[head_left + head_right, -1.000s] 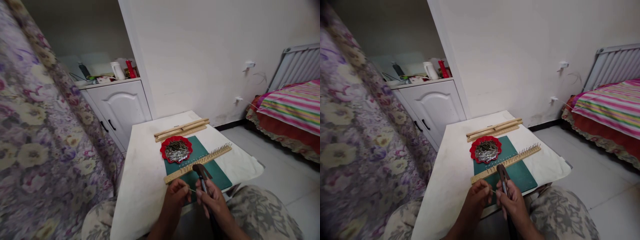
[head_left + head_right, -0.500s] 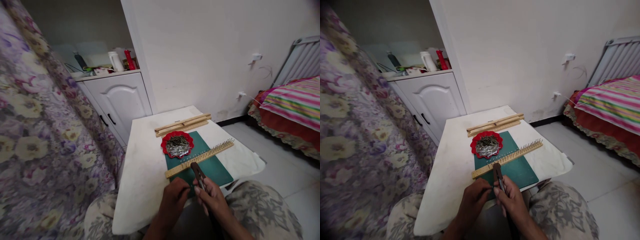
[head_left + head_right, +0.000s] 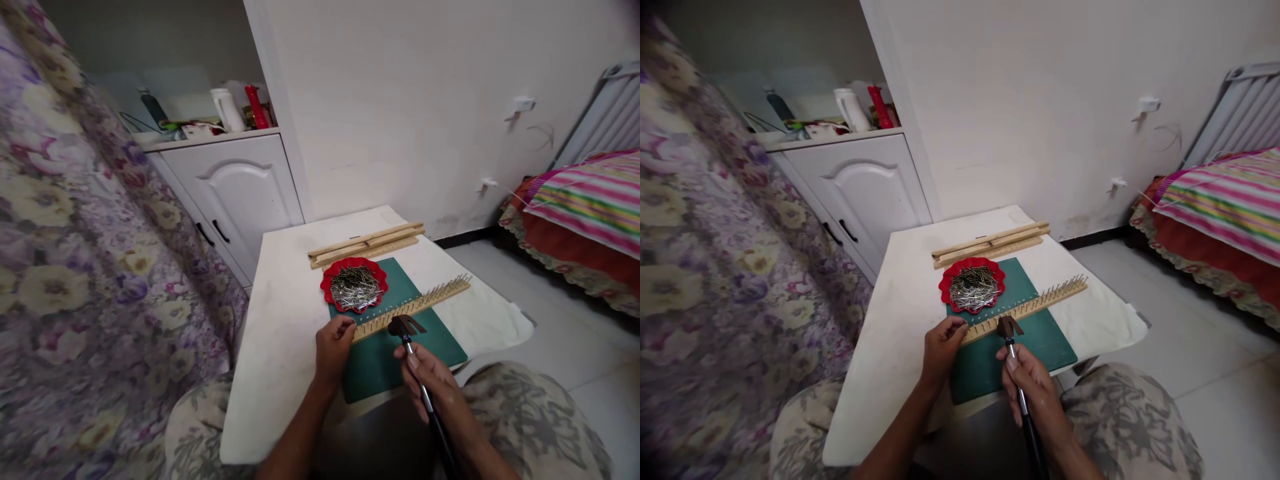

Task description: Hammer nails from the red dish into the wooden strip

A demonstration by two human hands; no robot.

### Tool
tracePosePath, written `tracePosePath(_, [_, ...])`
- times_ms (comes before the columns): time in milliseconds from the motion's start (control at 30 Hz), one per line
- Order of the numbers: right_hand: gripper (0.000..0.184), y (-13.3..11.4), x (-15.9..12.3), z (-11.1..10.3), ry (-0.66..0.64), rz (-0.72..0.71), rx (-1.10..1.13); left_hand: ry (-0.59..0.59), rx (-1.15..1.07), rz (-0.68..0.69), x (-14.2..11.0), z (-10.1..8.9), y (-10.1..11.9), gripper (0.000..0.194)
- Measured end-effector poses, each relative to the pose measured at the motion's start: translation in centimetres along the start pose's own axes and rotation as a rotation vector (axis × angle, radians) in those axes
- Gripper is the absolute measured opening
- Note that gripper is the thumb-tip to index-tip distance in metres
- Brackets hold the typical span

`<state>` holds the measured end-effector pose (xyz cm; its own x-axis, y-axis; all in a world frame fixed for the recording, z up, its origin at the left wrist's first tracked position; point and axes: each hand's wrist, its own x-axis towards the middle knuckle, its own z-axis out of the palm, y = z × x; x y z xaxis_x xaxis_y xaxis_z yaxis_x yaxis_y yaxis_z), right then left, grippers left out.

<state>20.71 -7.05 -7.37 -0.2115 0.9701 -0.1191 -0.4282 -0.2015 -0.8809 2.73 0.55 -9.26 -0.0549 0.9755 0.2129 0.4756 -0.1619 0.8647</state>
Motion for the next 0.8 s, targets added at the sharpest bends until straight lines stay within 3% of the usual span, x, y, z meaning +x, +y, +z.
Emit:
tracePosePath(600, [0.029,0.1,0.1,0.2,-0.016,0.015,0.019,-0.012,0.107,0.065,0.2,0.1,-0.2,0.014])
tracePosePath(800, [0.03,0.2,1.2,1.1,-0.115,0.029,0.047,-0.019,0.161,0.085,0.2,0.5,-0.9,0.012])
